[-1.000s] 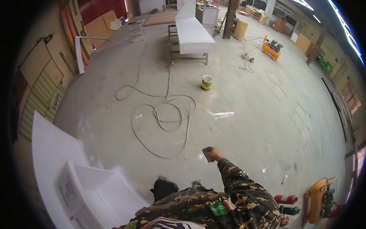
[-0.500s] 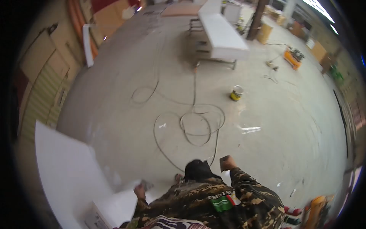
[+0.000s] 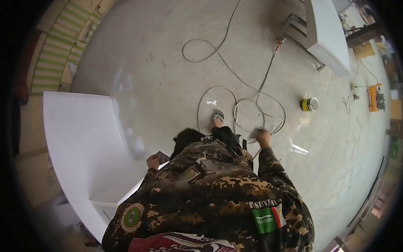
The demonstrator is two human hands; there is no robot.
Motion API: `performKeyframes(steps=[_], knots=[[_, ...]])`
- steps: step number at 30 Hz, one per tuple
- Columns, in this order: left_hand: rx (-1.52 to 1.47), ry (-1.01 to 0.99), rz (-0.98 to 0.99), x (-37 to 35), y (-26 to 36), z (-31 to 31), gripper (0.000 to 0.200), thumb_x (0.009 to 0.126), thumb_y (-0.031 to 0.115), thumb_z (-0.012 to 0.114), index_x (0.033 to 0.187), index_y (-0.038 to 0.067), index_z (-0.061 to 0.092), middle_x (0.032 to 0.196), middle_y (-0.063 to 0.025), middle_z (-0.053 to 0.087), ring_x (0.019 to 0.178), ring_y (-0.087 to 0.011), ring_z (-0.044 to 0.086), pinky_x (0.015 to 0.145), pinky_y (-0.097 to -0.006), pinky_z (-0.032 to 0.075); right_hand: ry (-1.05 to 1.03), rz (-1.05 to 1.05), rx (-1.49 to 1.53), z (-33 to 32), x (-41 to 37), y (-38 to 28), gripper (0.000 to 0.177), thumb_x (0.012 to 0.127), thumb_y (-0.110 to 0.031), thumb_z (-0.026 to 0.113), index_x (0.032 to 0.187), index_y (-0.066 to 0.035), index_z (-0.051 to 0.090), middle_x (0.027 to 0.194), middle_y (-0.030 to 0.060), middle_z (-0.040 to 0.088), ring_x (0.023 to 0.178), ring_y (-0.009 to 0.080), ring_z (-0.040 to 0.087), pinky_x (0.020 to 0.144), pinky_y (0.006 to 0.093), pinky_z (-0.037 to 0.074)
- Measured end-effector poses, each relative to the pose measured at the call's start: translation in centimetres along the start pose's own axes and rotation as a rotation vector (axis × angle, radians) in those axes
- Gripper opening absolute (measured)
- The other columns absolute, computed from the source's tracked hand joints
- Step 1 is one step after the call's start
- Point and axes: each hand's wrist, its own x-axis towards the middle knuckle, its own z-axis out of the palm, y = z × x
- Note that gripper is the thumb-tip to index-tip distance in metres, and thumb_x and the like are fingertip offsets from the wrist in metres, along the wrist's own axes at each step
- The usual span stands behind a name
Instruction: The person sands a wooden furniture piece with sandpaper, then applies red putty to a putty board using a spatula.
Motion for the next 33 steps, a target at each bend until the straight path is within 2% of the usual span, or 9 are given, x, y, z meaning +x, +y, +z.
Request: performKeyframes(steps=[3,5,6,9,12,14,20,28,33], knots=[[-0.079,-0.044,-0.091,3.0,0.9,-0.1,0.029,0.073,0.016,0.075,0.097,-0.001,0.073,0.089,-0.0159,0.073,0.083,-0.0249,0.07,0.08,-0.035,0.054,0.039,0.219,0.899,-9.7,16.4,-15.0,0.027,0.082,-0.018,0.059,0.1,-0.002,0.07,0.079,0.0096,0.068,0.064,0.0156,0.057,0.058,0.031,0.047],[-0.141,-0.047,-0.167,4.3,5.5,-0.7,0.029,0.074,0.013,0.075,0.098,-0.003,0.073,0.091,-0.0161,0.073,0.081,-0.0241,0.07,0.077,-0.034,0.055,0.011,-0.118,0.883,-11.2,26.2,-18.5,0.043,0.083,-0.009,0.067,0.12,0.011,0.057,0.119,0.0162,0.061,0.098,0.0198,0.061,0.09,0.0329,0.052],[-0.115,-0.011,-0.169,4.9,6.5,-1.3,0.028,0.075,0.012,0.074,0.099,-0.003,0.073,0.091,-0.0161,0.073,0.081,-0.0235,0.07,0.076,-0.0338,0.056,-0.04,0.11,1.418,-15.6,28.1,-24.3,0.051,0.087,-0.007,0.065,0.13,0.014,0.046,0.128,0.0187,0.054,0.114,0.0244,0.056,0.104,0.0384,0.045],[-0.079,0.01,-0.227,11.0,10.1,-0.3,0.029,0.076,0.011,0.074,0.1,-0.003,0.072,0.094,-0.0167,0.073,0.083,-0.0223,0.07,0.079,-0.034,0.055,-0.075,-0.021,1.633,-17.5,38.3,-31.4,0.055,0.092,-0.01,0.062,0.135,0.014,0.039,0.116,0.0135,0.056,0.103,0.0191,0.057,0.093,0.0351,0.051],[-0.147,-0.027,-0.291,20.0,15.1,0.1,0.03,0.077,0.014,0.072,0.102,-0.002,0.072,0.097,-0.0165,0.072,0.086,-0.0234,0.069,0.082,-0.0344,0.054,-0.056,-0.041,1.721,-17.6,46.4,-36.9,0.051,0.096,-0.03,0.061,0.129,0.006,0.045,0.092,0.0081,0.057,0.079,0.0148,0.057,0.076,0.0289,0.054],[0.166,-0.105,0.176,28.0,14.9,0.2,0.032,0.079,0.017,0.07,0.104,-0.002,0.071,0.099,-0.0165,0.072,0.088,-0.0248,0.069,0.084,-0.0353,0.054,-0.157,0.083,1.735,-19.7,49.5,-39.6,0.051,0.095,-0.042,0.056,0.123,0.0,0.048,0.083,0.0054,0.056,0.068,0.0122,0.053,0.067,0.0275,0.052],[-0.145,0.01,0.18,46.0,39.7,-3.4,0.032,0.08,0.023,0.074,0.099,-0.002,0.071,0.093,-0.0143,0.072,0.084,-0.0217,0.069,0.078,-0.0346,0.053,-0.317,0.343,1.66,-22.5,57.8,-46.5,0.065,0.093,-0.068,0.034,0.111,-0.008,0.052,0.051,0.0016,0.046,0.033,0.0071,0.033,0.035,0.0244,0.04],[-0.348,-0.141,0.453,60.7,69.7,-5.7,0.017,0.086,0.009,0.069,0.101,0.001,0.069,0.093,-0.0101,0.072,0.084,-0.0176,0.066,0.079,-0.0319,0.052,-0.299,0.252,1.883,-23.2,73.6,-47.1,0.068,0.094,-0.065,0.034,0.105,-0.001,0.055,0.053,0.0034,0.048,0.034,0.0086,0.036,0.04,0.0261,0.046],[-0.076,-0.092,0.211,68.1,68.6,-2.8,0.024,0.082,0.013,0.073,0.102,-0.001,0.07,0.096,-0.0132,0.072,0.086,-0.0191,0.067,0.079,-0.0329,0.052,0.062,0.126,1.394,-24.5,87.3,-49.8,0.046,0.099,-0.036,0.051,0.121,0.004,0.055,0.077,0.0084,0.065,0.06,0.0124,0.058,0.066,0.0277,0.054]])
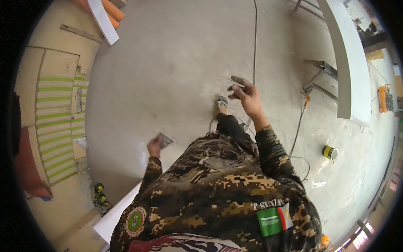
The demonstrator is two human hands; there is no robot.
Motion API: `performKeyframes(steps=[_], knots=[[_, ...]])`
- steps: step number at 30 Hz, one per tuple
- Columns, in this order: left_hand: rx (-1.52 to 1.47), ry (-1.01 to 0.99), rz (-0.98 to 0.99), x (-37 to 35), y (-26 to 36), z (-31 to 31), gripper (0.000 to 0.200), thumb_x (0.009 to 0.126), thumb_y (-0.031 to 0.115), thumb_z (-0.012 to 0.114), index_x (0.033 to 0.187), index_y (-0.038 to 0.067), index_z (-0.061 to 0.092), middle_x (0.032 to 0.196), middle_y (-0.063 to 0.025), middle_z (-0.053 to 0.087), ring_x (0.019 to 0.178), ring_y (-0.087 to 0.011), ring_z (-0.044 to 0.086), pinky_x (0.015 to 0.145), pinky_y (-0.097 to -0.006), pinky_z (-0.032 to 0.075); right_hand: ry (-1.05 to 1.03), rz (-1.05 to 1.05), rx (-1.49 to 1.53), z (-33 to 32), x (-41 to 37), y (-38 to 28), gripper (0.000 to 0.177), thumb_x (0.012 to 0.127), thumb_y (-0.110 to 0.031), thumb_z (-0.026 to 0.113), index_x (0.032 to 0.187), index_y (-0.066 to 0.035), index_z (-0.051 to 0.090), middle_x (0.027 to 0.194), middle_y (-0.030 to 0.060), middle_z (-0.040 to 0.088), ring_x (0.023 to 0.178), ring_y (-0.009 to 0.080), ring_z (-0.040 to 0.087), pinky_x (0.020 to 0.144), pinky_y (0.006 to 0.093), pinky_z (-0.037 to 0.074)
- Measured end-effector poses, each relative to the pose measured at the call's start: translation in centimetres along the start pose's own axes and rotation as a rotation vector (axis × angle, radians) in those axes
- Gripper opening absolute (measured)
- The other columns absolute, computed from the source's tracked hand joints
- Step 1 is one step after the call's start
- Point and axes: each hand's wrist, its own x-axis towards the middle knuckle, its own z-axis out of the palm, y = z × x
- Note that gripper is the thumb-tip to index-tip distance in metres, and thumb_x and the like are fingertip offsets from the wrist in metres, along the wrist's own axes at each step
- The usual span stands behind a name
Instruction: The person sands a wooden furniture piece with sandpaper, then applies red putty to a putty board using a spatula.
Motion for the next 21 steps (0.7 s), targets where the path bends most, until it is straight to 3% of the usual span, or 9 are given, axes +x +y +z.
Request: performKeyframes(steps=[3,6,8,9,12,16,18,20,21], knots=[[0.086,-0.048,-0.114,-0.2,0.1,-0.5,0.024,0.08,0.011,0.073,0.1,-0.002,0.071,0.093,-0.0138,0.072,0.086,-0.0205,0.068,0.08,-0.0336,0.053,-0.259,-0.168,0.064,1.3,8.5,-2.3,0.058,0.069,0.008,0.047,0.127,0.008,0.055,0.106,0.0115,0.067,0.1,0.0172,0.06,0.095,0.0298,0.044],[-0.082,-0.029,-0.281,1.0,1.2,-1.0,0.024,0.079,0.006,0.073,0.101,-0.003,0.072,0.091,-0.014,0.073,0.084,-0.0214,0.069,0.08,-0.033,0.054,-0.395,-0.256,0.0,3.1,16.5,-5.9,0.05,0.073,0.009,0.051,0.122,0.01,0.058,0.106,0.0101,0.068,0.097,0.0159,0.061,0.093,0.0295,0.045],[-0.263,0.104,-0.354,2.5,-7.5,1.5,0.024,0.079,0.006,0.072,0.102,-0.003,0.072,0.092,-0.0142,0.073,0.083,-0.0221,0.069,0.079,-0.0325,0.055,-0.278,-0.217,-0.044,4.7,19.3,-6.5,0.037,0.082,0.007,0.053,0.118,0.008,0.062,0.106,0.0099,0.068,0.092,0.0137,0.061,0.087,0.0286,0.048],[-0.142,-0.083,-0.537,4.8,-5.8,-0.3,0.023,0.079,0.006,0.072,0.101,-0.002,0.072,0.093,-0.0146,0.073,0.082,-0.0226,0.069,0.078,-0.0337,0.055,-0.23,-0.241,-0.16,5.6,22.1,-6.9,0.035,0.086,0.004,0.054,0.12,0.008,0.061,0.105,0.0079,0.068,0.09,0.0119,0.06,0.084,0.0264,0.047],[-0.304,-0.161,-0.491,12.7,-7.1,0.6,0.022,0.079,0.005,0.072,0.1,0.0,0.073,0.093,-0.0139,0.073,0.084,-0.0219,0.069,0.08,-0.0343,0.054,-0.174,-0.291,-0.237,9.5,31.4,-7.0,0.035,0.09,0.001,0.056,0.125,0.006,0.058,0.103,0.0036,0.067,0.084,0.0088,0.057,0.079,0.0232,0.046],[-0.369,-0.175,-0.503,23.9,-1.4,0.8,0.023,0.082,0.018,0.07,0.099,0.002,0.074,0.095,-0.0166,0.073,0.086,-0.0273,0.07,0.082,-0.0364,0.054,-0.092,-0.348,-0.204,13.9,40.2,-6.4,0.037,0.091,0.002,0.056,0.128,0.005,0.055,0.104,0.0032,0.065,0.084,0.0073,0.057,0.077,0.0223,0.047],[0.423,0.1,0.057,31.4,3.2,3.3,0.035,0.084,0.035,0.067,0.101,0.004,0.073,0.097,-0.0201,0.071,0.09,-0.0346,0.068,0.084,-0.0398,0.053,-0.071,-0.247,-0.258,16.1,43.8,-8.3,0.047,0.09,0.001,0.058,0.136,0.005,0.048,0.11,0.0037,0.06,0.089,0.0066,0.055,0.078,0.022,0.046],[0.056,-0.257,-0.067,42.9,8.8,4.1,0.048,0.083,0.049,0.063,0.101,0.006,0.072,0.099,-0.0217,0.069,0.095,-0.0389,0.065,0.086,-0.0426,0.052,-0.055,-0.173,-0.19,17.8,48.1,-9.0,0.06,0.088,0.0,0.061,0.143,0.005,0.038,0.117,0.0052,0.057,0.095,0.0074,0.053,0.082,0.0219,0.045],[-0.093,-0.191,-0.09,47.6,13.8,4.6,0.046,0.081,0.046,0.066,0.099,0.005,0.072,0.096,-0.0196,0.07,0.094,-0.0362,0.067,0.084,-0.0415,0.052,-0.066,-0.131,-0.199,18.5,50.1,-9.3,0.066,0.085,0.0,0.064,0.145,0.007,0.035,0.117,0.006,0.058,0.1,0.0089,0.053,0.086,0.0225,0.044]])
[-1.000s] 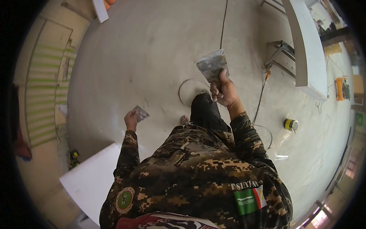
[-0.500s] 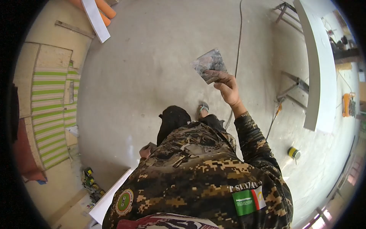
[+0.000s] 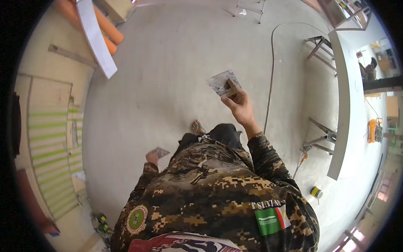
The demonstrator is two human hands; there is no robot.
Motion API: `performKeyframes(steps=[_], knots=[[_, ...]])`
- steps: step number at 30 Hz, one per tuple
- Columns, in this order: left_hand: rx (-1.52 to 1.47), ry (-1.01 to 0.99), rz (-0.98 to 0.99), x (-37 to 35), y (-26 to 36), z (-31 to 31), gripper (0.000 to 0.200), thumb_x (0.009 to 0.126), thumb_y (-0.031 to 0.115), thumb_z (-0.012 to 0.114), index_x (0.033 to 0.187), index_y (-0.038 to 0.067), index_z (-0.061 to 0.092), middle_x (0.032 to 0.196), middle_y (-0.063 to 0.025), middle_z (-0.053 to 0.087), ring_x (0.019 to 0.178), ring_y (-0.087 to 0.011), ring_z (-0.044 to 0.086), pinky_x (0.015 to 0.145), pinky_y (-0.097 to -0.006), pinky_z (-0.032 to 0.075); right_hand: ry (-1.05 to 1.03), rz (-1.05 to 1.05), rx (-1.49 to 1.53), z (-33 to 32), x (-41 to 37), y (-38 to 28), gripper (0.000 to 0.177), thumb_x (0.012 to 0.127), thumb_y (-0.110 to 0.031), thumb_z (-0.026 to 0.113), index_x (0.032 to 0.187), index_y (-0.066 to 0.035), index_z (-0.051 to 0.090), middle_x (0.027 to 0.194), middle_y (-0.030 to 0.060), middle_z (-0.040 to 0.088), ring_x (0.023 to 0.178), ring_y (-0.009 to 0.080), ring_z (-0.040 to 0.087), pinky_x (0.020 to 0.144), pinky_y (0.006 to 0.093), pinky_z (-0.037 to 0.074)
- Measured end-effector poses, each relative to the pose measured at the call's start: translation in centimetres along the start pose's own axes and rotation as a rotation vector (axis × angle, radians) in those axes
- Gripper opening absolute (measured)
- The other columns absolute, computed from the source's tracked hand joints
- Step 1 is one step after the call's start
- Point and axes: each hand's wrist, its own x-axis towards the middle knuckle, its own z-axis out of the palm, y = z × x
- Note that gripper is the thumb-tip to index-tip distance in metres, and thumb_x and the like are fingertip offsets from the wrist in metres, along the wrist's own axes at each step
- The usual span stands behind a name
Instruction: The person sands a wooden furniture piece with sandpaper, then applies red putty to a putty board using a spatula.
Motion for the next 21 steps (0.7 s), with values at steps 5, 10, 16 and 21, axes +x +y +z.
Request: performKeyframes(steps=[5,10,16,21], knots=[[0.325,0.164,0.418,10.2,32.6,-0.6,0.033,0.082,0.031,0.07,0.094,0.0,0.071,0.09,-0.0168,0.072,0.084,-0.028,0.07,0.08,-0.0349,0.053,0.064,-0.061,0.143,2.5,8.8,0.7,0.062,0.088,-0.003,0.064,0.143,0.008,0.037,0.119,0.0129,0.06,0.103,0.0142,0.059,0.089,0.0258,0.048],[0.168,0.064,0.644,19.6,47.1,0.0,0.028,0.083,0.025,0.072,0.096,0.0,0.07,0.091,-0.0181,0.071,0.085,-0.0292,0.07,0.077,-0.0368,0.053,0.225,0.176,0.285,1.1,20.4,0.7,0.042,0.101,-0.027,0.049,0.128,0.005,0.05,0.084,0.0142,0.066,0.065,0.0171,0.064,0.061,0.0294,0.055],[0.454,0.155,0.362,26.7,41.5,-2.5,0.032,0.081,0.028,0.073,0.097,0.001,0.071,0.094,-0.02,0.07,0.09,-0.0348,0.068,0.082,-0.0416,0.052,0.333,0.38,0.549,2.2,36.3,-1.2,0.04,0.102,-0.047,0.038,0.108,-0.01,0.05,0.064,0.0062,0.055,0.045,0.0124,0.04,0.053,0.0334,0.047],[0.446,0.16,-0.118,27.6,32.6,-3.7,0.041,0.078,0.036,0.07,0.099,0.002,0.072,0.097,-0.0209,0.07,0.094,-0.0349,0.067,0.086,-0.0407,0.051,0.284,0.402,0.592,2.0,49.2,-3.6,0.041,0.102,-0.05,0.038,0.103,-0.01,0.05,0.061,0.0065,0.054,0.042,0.0134,0.038,0.053,0.0333,0.047]])
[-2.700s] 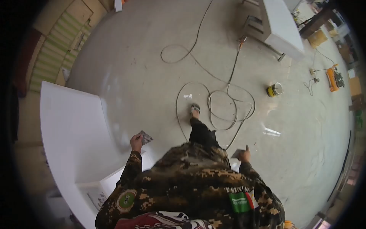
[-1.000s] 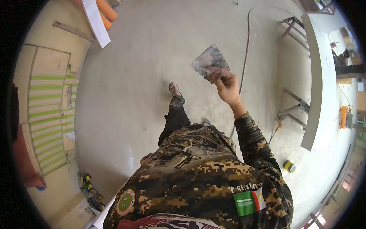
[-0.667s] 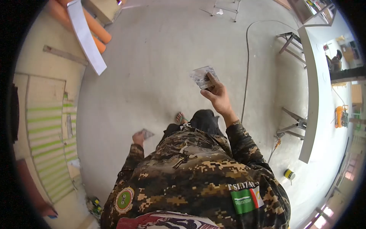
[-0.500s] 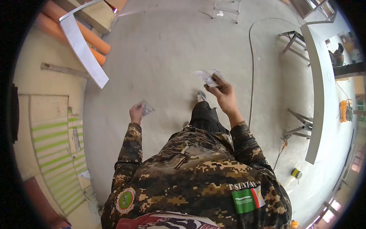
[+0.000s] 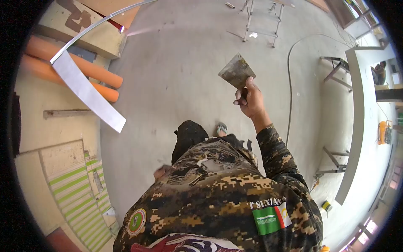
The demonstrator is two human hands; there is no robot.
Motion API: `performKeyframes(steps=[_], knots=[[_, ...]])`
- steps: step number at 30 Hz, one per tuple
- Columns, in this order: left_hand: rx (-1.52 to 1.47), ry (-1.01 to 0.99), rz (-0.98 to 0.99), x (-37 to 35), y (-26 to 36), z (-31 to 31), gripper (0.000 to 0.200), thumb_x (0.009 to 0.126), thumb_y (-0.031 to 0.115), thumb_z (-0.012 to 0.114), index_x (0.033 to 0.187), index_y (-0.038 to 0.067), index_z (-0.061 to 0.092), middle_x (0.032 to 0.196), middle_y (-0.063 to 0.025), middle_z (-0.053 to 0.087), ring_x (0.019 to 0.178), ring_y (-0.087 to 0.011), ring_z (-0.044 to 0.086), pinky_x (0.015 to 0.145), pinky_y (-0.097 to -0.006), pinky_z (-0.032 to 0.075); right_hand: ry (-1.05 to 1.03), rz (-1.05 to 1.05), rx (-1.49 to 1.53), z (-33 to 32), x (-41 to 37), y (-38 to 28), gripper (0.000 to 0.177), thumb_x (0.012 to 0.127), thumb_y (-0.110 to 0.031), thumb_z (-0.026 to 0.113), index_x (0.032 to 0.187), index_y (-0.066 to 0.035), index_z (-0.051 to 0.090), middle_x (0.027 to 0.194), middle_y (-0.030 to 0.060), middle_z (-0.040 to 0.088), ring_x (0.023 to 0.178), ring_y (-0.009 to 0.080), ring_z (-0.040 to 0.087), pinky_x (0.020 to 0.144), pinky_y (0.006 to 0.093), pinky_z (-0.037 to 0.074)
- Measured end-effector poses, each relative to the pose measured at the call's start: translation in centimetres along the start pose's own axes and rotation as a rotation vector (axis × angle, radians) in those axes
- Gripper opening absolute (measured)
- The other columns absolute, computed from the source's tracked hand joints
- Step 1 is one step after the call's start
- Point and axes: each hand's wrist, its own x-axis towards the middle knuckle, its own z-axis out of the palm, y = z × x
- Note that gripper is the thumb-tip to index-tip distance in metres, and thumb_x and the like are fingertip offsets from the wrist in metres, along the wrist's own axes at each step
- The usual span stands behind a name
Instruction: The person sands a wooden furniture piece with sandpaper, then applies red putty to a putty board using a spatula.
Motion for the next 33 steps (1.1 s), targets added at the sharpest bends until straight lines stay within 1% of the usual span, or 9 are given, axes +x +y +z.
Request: performKeyframes(steps=[2,3,7,10,11,13,14,21,33], knots=[[0.147,0.034,0.146,0.5,-3.5,1.1,0.042,0.077,0.034,0.073,0.098,-0.002,0.07,0.093,-0.0183,0.072,0.089,-0.0316,0.068,0.082,-0.038,0.052,-0.022,0.019,-0.025,1.9,3.8,0.3,0.041,0.101,-0.05,0.038,0.1,-0.011,0.05,0.06,0.0068,0.053,0.041,0.0137,0.037,0.052,0.0337,0.048],[-0.03,-0.231,-0.307,2.4,-4.8,1.6,0.042,0.08,0.033,0.072,0.102,-0.002,0.07,0.094,-0.0155,0.072,0.087,-0.0266,0.067,0.082,-0.0359,0.051,-0.07,0.062,-0.05,2.4,6.2,0.6,0.042,0.101,-0.051,0.038,0.1,-0.011,0.05,0.058,0.0071,0.053,0.04,0.0141,0.037,0.051,0.0342,0.049],[-0.352,-0.341,-0.02,8.7,3.2,-2.0,0.029,0.087,0.027,0.066,0.097,0.0,0.071,0.085,-0.012,0.07,0.077,-0.0229,0.064,0.076,-0.0346,0.052,-0.105,0.114,-0.125,6.6,14.4,0.8,0.042,0.099,-0.053,0.04,0.095,-0.013,0.05,0.056,0.007,0.052,0.039,0.015,0.038,0.05,0.036,0.051],[0.478,-0.147,0.354,19.7,10.2,-1.7,0.024,0.09,0.021,0.057,0.085,0.002,0.07,0.079,-0.0174,0.068,0.07,-0.034,0.065,0.068,-0.0416,0.052,0.055,0.224,-0.076,9.7,19.1,2.4,0.04,0.101,-0.05,0.038,0.096,-0.012,0.05,0.06,0.0044,0.046,0.054,0.0159,0.046,0.06,0.0407,0.05],[0.741,-0.063,0.484,23.8,14.5,-0.1,0.025,0.091,0.02,0.054,0.081,0.003,0.07,0.077,-0.0192,0.068,0.068,-0.0378,0.065,0.065,-0.0439,0.052,0.112,0.23,-0.042,10.6,21.1,2.2,0.04,0.101,-0.049,0.038,0.095,-0.012,0.05,0.063,0.0045,0.047,0.054,0.0161,0.045,0.061,0.0409,0.049],[-0.085,0.113,0.877,33.0,23.6,-1.4,0.038,0.085,0.037,0.06,0.075,0.001,0.069,0.077,-0.0226,0.066,0.075,-0.043,0.064,0.072,-0.0528,0.051,0.166,0.219,-0.003,13.1,24.1,0.9,0.039,0.102,-0.048,0.038,0.094,-0.011,0.05,0.065,0.0045,0.047,0.054,0.0162,0.044,0.061,0.0412,0.048],[0.0,0.229,0.514,33.1,32.5,-3.7,0.043,0.081,0.044,0.065,0.079,0.001,0.07,0.079,-0.0241,0.066,0.077,-0.0444,0.064,0.074,-0.0531,0.05,0.15,0.214,-0.011,14.7,24.7,0.0,0.04,0.101,-0.049,0.04,0.092,-0.012,0.049,0.063,0.0047,0.048,0.053,0.0162,0.045,0.059,0.0395,0.049],[-0.135,-0.219,0.722,37.9,75.9,-12.6,0.018,0.088,0.013,0.065,0.1,0.003,0.072,0.086,-0.0126,0.072,0.08,-0.0117,0.066,0.075,-0.028,0.051,0.18,0.011,0.042,17.8,34.4,-7.9,0.038,0.102,-0.046,0.041,0.097,-0.01,0.051,0.062,0.0043,0.051,0.048,0.0148,0.043,0.056,0.037,0.048],[-0.412,-0.57,1.109,35.1,101.0,-9.2,0.042,0.091,0.033,0.069,0.113,-0.002,0.066,0.092,-0.0049,0.068,0.077,-0.0099,0.056,0.069,-0.0261,0.047,-0.149,0.235,-0.193,26.6,55.7,-20.1,0.047,0.103,-0.044,0.04,0.102,-0.002,0.061,0.063,0.0063,0.056,0.05,0.0157,0.052,0.048,0.0306,0.046]])
